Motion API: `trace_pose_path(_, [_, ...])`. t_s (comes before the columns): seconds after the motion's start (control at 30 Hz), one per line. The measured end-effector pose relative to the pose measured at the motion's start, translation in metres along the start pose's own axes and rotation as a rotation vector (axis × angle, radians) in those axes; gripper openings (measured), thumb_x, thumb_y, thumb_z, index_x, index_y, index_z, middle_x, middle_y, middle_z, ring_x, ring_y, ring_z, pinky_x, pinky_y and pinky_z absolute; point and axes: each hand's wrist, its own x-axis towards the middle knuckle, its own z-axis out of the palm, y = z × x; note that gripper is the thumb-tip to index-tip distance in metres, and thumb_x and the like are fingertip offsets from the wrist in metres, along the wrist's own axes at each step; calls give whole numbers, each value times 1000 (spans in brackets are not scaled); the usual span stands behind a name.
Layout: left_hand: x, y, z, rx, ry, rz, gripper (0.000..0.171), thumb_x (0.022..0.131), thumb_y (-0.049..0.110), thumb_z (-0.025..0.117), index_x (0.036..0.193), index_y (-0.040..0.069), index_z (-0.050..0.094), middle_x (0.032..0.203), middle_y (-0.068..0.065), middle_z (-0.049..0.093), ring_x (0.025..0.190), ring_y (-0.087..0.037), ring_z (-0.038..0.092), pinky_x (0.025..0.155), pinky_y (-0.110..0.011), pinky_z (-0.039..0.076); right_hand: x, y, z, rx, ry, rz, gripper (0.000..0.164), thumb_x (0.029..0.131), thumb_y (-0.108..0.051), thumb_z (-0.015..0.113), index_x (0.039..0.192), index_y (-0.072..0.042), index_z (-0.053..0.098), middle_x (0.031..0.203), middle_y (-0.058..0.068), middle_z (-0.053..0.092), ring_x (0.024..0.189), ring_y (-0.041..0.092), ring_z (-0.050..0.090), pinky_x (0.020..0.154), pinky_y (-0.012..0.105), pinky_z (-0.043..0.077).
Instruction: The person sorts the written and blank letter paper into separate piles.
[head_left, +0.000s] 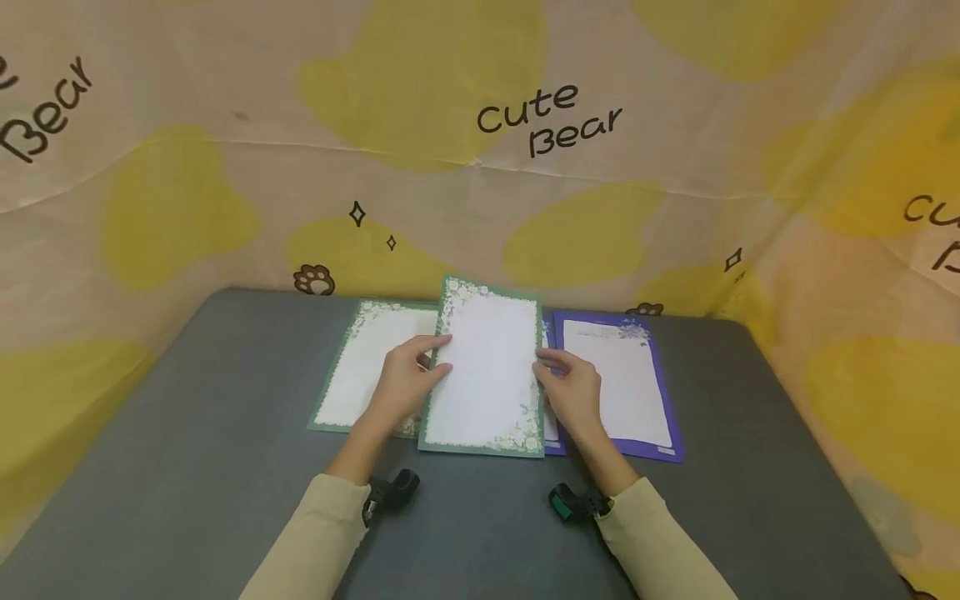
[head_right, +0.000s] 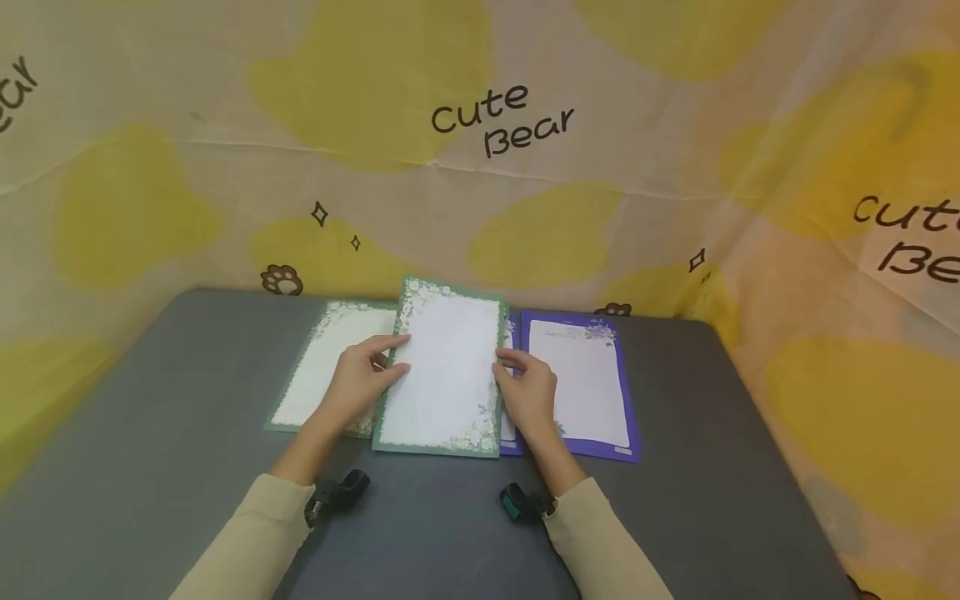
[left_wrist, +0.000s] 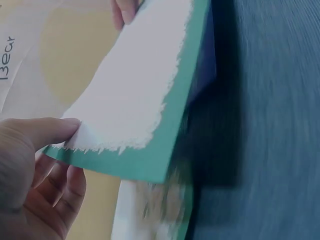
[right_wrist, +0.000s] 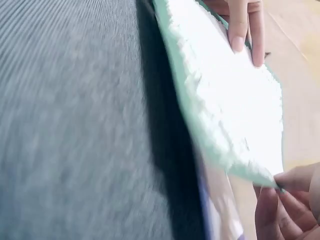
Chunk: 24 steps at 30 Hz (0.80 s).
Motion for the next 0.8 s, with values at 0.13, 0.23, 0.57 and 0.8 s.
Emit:
trace_pose_path(0.13, [-2, -4, -20, 56, 6, -22, 44, 91, 9, 74, 134, 10, 67, 135, -13, 66, 87, -22, 60, 64, -22, 49, 0, -13, 11, 42, -84, 13, 27, 91, -9, 71, 118, -6, 75, 114, 18, 76, 46, 11, 60, 49, 23, 54])
trace_pose_path(0.23, [-4, -9, -37, 103, 18, -40, 44, 91, 8, 74, 134, 10, 66, 135, -14, 66, 88, -23, 59, 62, -24, 48, 1, -23, 21, 75, -153, 3, 29, 91, -9, 72, 120, -7, 74, 117, 17, 75, 49, 15, 64, 53, 26, 58])
trace_pose_path(0.57, [-4, -29, -86, 250, 97, -77, 41, 90, 5, 73, 131, 4, 67, 125, -20, 69, 81, -25, 57, 62, -28, 44, 2, -46, 66, 72, -323, -11, 35, 91, -8, 72, 126, -9, 71, 123, 14, 73, 62, 27, 74, 50, 22, 51])
trace_pose_path(0.8, [-1, -47, -106, 340, 93, -108, 40, 92, 6, 70, 132, 2, 66, 113, -22, 68, 73, -24, 48, 63, -32, 37, 9, -57, 98, 17, -381, -47, 37, 91, -6, 71, 128, -7, 69, 124, 16, 72, 61, 21, 72, 53, 23, 57])
